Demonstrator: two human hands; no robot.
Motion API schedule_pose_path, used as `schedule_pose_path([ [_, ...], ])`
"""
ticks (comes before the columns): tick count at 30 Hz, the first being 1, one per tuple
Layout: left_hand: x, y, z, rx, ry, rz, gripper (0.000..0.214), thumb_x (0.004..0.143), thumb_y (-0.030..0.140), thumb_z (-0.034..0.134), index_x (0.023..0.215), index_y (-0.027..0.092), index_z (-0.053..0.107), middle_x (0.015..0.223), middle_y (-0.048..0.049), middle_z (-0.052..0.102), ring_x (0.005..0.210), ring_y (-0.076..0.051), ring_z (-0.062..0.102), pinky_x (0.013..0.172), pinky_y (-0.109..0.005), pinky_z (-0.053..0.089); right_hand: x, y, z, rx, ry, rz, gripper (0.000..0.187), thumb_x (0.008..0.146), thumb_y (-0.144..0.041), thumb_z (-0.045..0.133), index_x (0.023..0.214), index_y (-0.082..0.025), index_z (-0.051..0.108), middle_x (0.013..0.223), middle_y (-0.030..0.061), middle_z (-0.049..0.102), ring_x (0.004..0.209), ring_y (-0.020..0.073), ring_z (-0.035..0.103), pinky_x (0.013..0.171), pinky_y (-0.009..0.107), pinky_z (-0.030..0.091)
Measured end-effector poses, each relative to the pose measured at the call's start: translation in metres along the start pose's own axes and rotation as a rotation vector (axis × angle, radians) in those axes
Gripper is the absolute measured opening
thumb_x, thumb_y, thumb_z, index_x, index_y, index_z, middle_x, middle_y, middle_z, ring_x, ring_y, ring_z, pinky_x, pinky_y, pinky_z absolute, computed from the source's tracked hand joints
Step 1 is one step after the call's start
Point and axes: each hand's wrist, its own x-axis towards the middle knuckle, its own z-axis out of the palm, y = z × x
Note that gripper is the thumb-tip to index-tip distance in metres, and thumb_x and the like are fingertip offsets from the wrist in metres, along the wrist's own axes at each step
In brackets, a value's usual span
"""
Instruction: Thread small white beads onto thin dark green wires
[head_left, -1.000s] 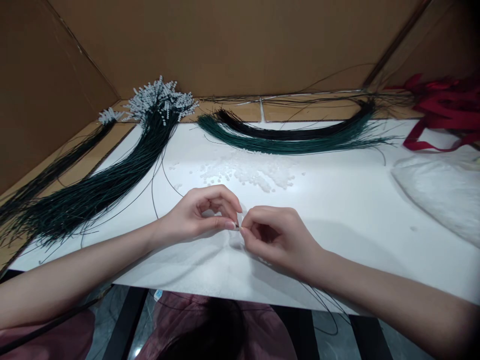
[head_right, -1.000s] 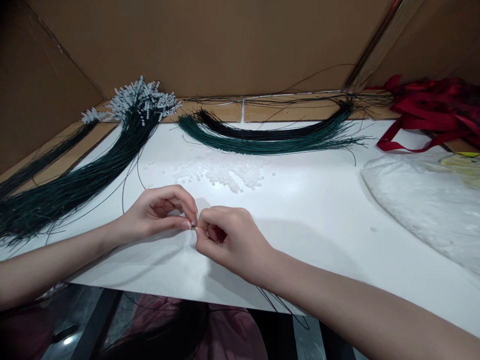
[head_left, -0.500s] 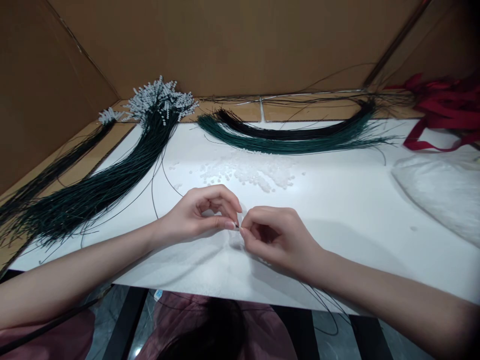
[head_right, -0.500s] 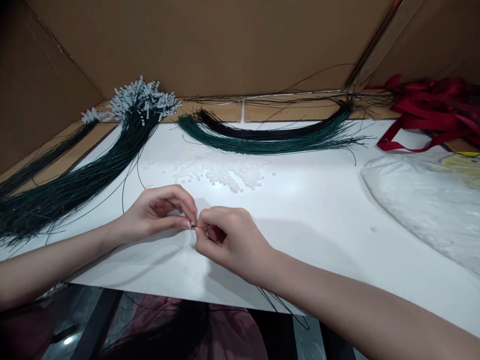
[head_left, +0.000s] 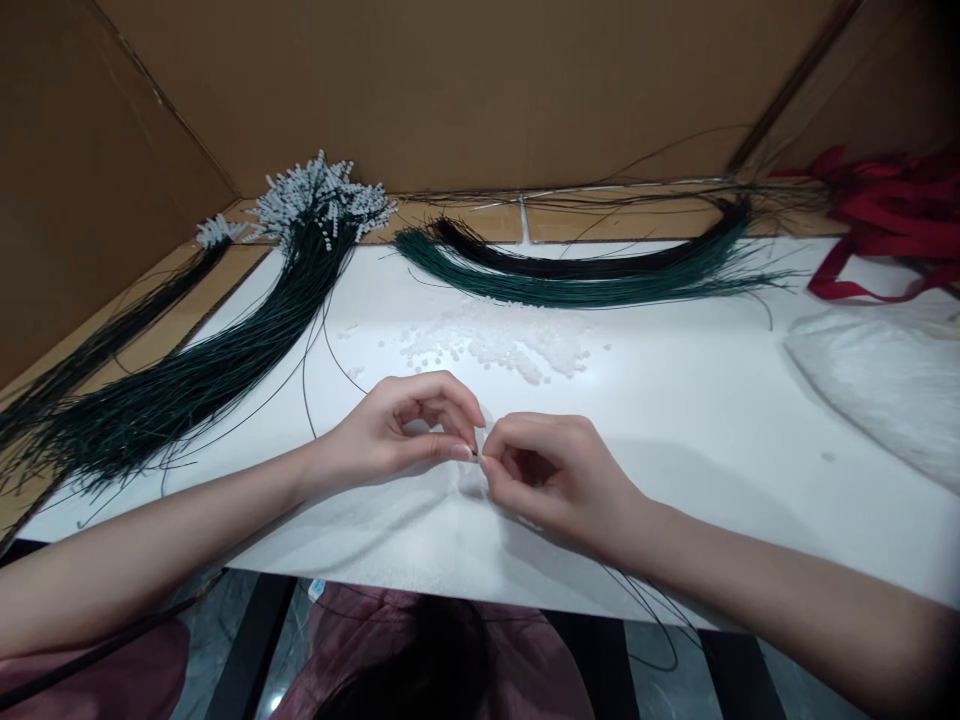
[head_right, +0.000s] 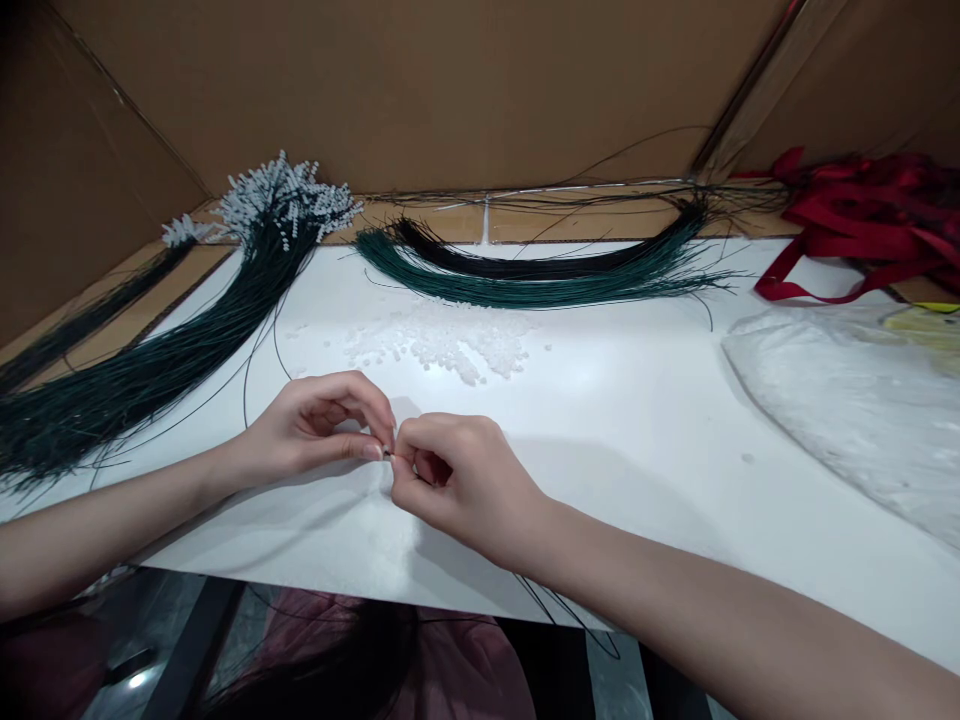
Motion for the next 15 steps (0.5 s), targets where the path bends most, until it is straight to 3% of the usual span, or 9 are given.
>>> schedule_pose_path([
  [15, 0.0003, -0.0005, -0.0009, -0.012, -0.008, -0.004, 0.018, 0.082, 0.016, 0.071, 0.097, 0.014, 0.062, 0.083, -0.0045, 0.070, 0.078, -0.013, 0.068, 0.073, -0.021, 0.053, -0.0001, -0.0007, 0.0004, 0.002, 0.016, -0.016, 0.015, 0.078, -0.008, 0.055, 0.064, -0.014, 0.055, 0.057, -0.0053, 0.042, 0.052, 0.0050, 0.036, 0.052, 0.019, 0.029],
])
